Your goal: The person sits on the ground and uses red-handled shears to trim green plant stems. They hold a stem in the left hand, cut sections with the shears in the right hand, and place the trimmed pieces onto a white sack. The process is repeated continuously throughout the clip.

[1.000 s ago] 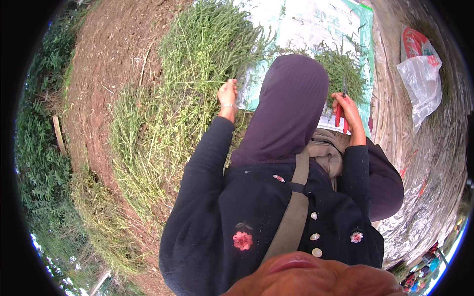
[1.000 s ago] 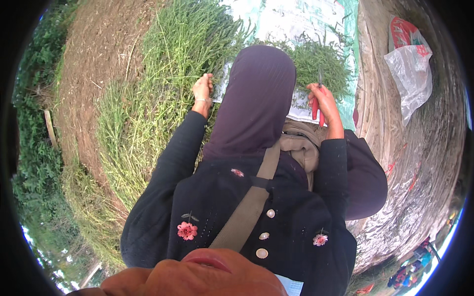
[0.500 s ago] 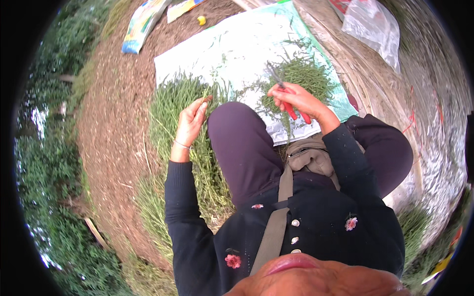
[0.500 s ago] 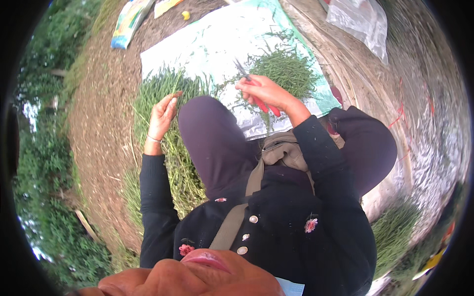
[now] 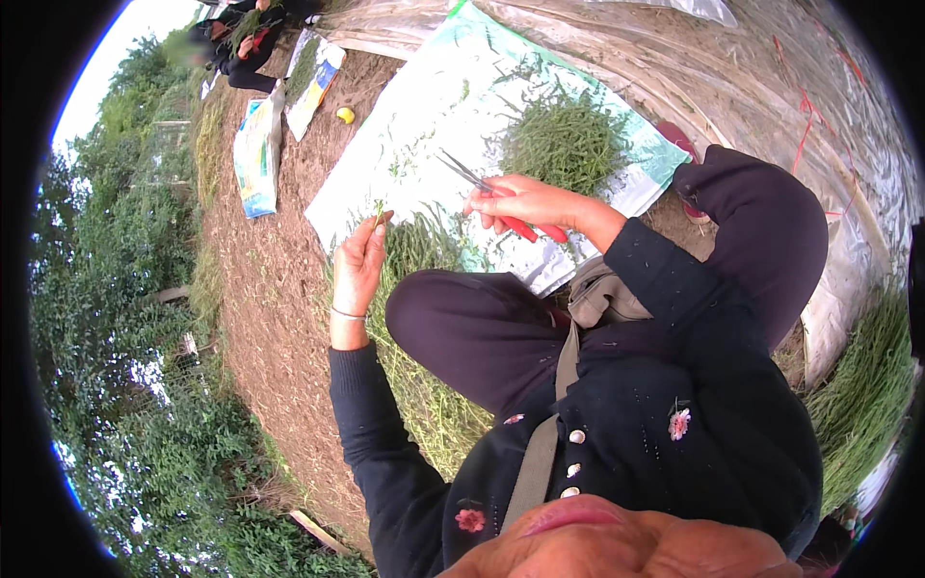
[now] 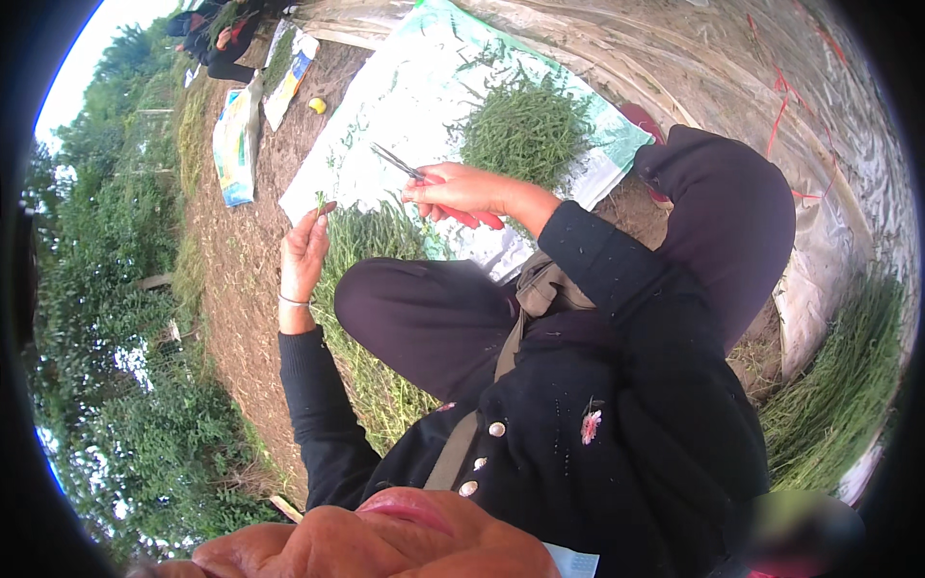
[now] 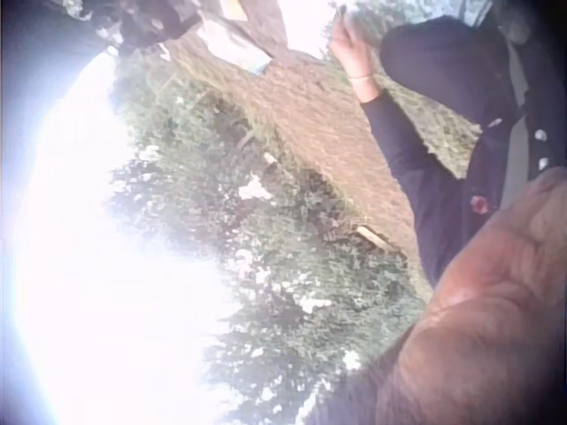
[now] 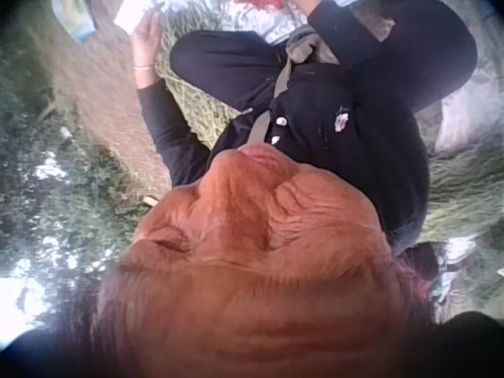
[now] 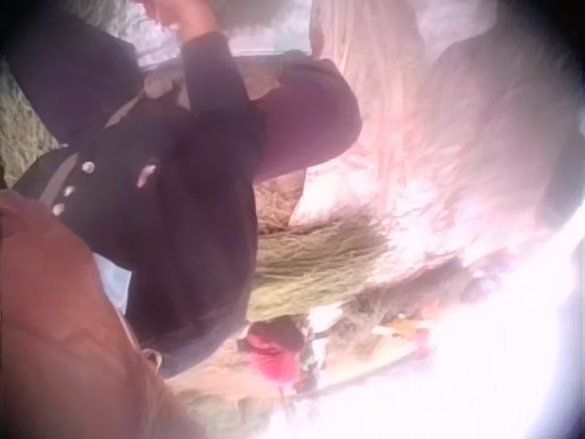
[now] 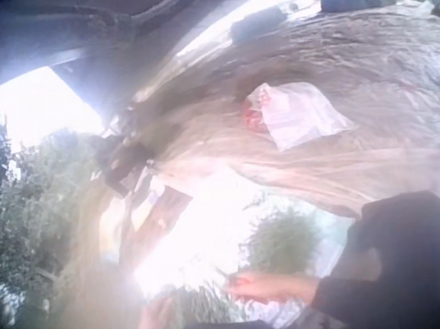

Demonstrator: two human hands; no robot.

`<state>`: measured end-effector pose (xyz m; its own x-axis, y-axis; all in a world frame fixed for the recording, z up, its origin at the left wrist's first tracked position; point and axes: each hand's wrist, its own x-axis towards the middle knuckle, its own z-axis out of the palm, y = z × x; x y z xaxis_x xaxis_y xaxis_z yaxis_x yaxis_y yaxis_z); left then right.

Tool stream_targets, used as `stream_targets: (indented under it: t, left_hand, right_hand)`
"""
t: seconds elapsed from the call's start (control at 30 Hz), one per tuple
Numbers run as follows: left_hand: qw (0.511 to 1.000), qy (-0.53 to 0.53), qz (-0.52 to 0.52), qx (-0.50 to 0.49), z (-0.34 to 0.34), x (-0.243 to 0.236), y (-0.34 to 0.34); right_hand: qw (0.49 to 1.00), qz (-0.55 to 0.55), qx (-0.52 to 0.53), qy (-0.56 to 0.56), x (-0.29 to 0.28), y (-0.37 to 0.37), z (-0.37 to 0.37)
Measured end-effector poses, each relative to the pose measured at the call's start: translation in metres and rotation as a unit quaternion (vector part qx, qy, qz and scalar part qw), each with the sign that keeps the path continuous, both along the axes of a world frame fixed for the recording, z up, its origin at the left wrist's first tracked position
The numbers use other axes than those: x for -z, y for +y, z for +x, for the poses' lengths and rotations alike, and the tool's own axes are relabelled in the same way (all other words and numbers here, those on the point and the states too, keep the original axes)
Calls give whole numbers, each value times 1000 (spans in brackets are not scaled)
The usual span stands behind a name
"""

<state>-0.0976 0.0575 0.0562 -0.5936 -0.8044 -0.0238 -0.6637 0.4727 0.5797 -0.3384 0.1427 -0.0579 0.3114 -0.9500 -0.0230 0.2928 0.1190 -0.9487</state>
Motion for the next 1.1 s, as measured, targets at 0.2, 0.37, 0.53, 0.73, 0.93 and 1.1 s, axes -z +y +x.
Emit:
stream_targets:
  t: [0.2, 0.37, 0.53, 0.73, 0.93, 1.1]
  left_hand:
    - [993, -65, -90, 27, -12, 5, -12]
    - [986, -65, -144, 55, -18, 14, -19]
    - [980, -113, -152, 63, -26, 13, -15]
    - [990, -88, -98, 50, -15, 19, -21]
    - [996, -79, -38, 13, -16, 11, -18]
    - [991, -96, -77, 42, -18, 18, -16]
  right_hand:
    - [999, 13, 41, 8, -6, 3, -4]
    - [998, 4, 69, 11, -4, 1, -3]
    - [994, 37, 99, -30, 14, -7, 4]
    - [989, 91, 108, -30, 8, -4, -4]
    - [995, 57, 79, 5, 14, -2, -7]
    - [998, 39, 57, 13, 5, 0, -2]
